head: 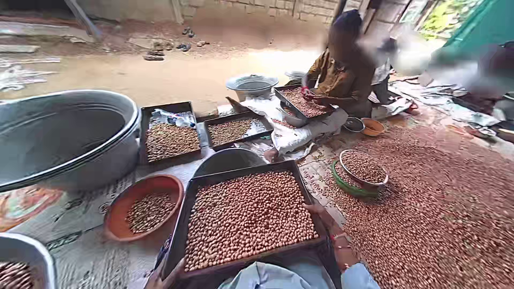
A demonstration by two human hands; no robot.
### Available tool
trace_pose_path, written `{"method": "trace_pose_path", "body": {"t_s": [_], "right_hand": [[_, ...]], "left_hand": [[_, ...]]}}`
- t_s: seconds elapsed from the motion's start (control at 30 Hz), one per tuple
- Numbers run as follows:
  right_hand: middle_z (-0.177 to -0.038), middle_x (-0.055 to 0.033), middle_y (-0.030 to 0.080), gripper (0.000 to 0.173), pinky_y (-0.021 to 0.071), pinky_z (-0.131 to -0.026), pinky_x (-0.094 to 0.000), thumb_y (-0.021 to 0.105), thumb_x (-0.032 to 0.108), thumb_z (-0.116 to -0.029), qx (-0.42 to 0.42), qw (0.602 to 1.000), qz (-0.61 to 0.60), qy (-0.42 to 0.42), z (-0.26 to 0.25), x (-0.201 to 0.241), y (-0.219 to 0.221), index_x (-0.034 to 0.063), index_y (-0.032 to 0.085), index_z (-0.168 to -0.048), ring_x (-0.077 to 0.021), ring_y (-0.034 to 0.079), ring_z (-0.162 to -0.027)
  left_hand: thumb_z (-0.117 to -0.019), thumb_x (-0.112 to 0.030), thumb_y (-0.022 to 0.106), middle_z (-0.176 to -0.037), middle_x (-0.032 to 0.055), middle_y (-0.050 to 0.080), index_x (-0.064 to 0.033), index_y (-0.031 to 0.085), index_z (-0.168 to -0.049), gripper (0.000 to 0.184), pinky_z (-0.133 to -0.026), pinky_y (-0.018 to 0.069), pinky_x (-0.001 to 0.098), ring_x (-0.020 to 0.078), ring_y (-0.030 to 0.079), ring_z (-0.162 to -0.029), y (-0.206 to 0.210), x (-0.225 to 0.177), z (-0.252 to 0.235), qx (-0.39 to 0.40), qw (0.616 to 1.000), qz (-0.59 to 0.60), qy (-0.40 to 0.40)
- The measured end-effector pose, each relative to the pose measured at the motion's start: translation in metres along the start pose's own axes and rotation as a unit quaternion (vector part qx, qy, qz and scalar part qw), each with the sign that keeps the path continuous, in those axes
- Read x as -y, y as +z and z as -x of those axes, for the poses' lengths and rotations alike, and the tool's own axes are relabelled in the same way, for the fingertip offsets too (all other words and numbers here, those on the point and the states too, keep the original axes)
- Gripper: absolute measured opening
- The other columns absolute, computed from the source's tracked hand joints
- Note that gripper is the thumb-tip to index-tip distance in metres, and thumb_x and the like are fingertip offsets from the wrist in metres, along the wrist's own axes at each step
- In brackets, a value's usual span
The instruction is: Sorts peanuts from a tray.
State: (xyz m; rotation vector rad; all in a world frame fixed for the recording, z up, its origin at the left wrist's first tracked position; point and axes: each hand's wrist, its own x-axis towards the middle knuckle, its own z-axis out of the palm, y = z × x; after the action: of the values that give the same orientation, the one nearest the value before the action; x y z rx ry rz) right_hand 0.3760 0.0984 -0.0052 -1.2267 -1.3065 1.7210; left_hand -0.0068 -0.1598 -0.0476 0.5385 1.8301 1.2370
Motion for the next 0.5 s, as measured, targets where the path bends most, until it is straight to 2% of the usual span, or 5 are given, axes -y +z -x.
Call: {"method": "trace_pose_path", "body": {"t_s": [0.17, 0.27, 0.33, 0.4, 0.5], "right_hand": [[-0.089, 0.0122, 0.067, 0.036, 0.0555, -0.071, -0.0128, 0.053, 0.005, -0.0902, -0.041, 0.995, 0.040, -0.086, 0.022, 0.023, 0.028, 0.0048, 0.049, -0.126, 0.0090, 0.065, -0.077], [-0.090, 0.0122, 0.061, 0.031, 0.0538, -0.074, -0.0123, 0.051, -0.002, -0.0939, -0.010, 0.992, 0.048, -0.115, 0.041, 0.078, 0.080, 0.0031, 0.045, -0.124, 0.0099, 0.062, -0.079], [-0.090, 0.0132, 0.067, 0.030, 0.0554, -0.076, -0.0126, 0.051, -0.002, -0.0936, 0.025, 0.988, 0.029, -0.153, 0.048, 0.105, 0.117, 0.0061, 0.048, -0.122, 0.0091, 0.065, -0.080], [-0.096, 0.0126, 0.064, 0.047, 0.0549, -0.072, -0.0100, 0.051, 0.001, -0.0890, 0.070, 0.983, 0.007, -0.172, 0.052, 0.131, 0.161, 0.0059, 0.041, -0.135, 0.0106, 0.064, -0.081], [-0.115, 0.0035, 0.065, 0.080, 0.0570, -0.080, -0.0145, 0.063, 0.011, -0.0739, 0.162, 0.953, -0.011, -0.257, 0.061, 0.153, 0.244, 0.0008, 0.036, -0.149, 0.0038, 0.066, -0.097]], "left_hand": [[-0.0958, -0.027, 0.063, -0.110, 0.0036, 0.068, -0.0032, 0.043, -0.144, 0.057, -0.082, 0.0608, 0.0296, 0.0102, 0.070, -0.092, -0.035, -0.021, 0.028, 0.052, 0.976, 0.212, 0.019], [-0.1066, -0.022, 0.047, -0.101, 0.0035, 0.068, -0.0022, 0.054, -0.132, 0.033, -0.075, 0.0596, 0.0296, 0.0098, 0.069, -0.086, -0.054, -0.046, 0.049, -0.071, 0.955, 0.287, 0.039], [-0.1109, -0.025, 0.040, -0.110, 0.0085, 0.069, -0.0012, 0.057, -0.133, 0.036, -0.076, 0.0574, 0.0307, 0.0121, 0.069, -0.091, -0.062, -0.068, 0.058, -0.232, 0.894, 0.378, 0.056], [-0.1108, -0.026, 0.039, -0.117, 0.0137, 0.066, -0.0017, 0.055, -0.135, 0.038, -0.075, 0.0571, 0.0349, 0.0176, 0.068, -0.094, -0.071, -0.089, 0.056, -0.347, 0.791, 0.497, 0.085], [-0.1054, -0.017, 0.044, -0.107, 0.0119, 0.058, -0.0057, 0.051, -0.125, 0.024, -0.072, 0.0546, 0.0388, 0.0207, 0.062, -0.087, -0.072, -0.126, 0.064, -0.374, 0.712, 0.583, 0.113]]}}
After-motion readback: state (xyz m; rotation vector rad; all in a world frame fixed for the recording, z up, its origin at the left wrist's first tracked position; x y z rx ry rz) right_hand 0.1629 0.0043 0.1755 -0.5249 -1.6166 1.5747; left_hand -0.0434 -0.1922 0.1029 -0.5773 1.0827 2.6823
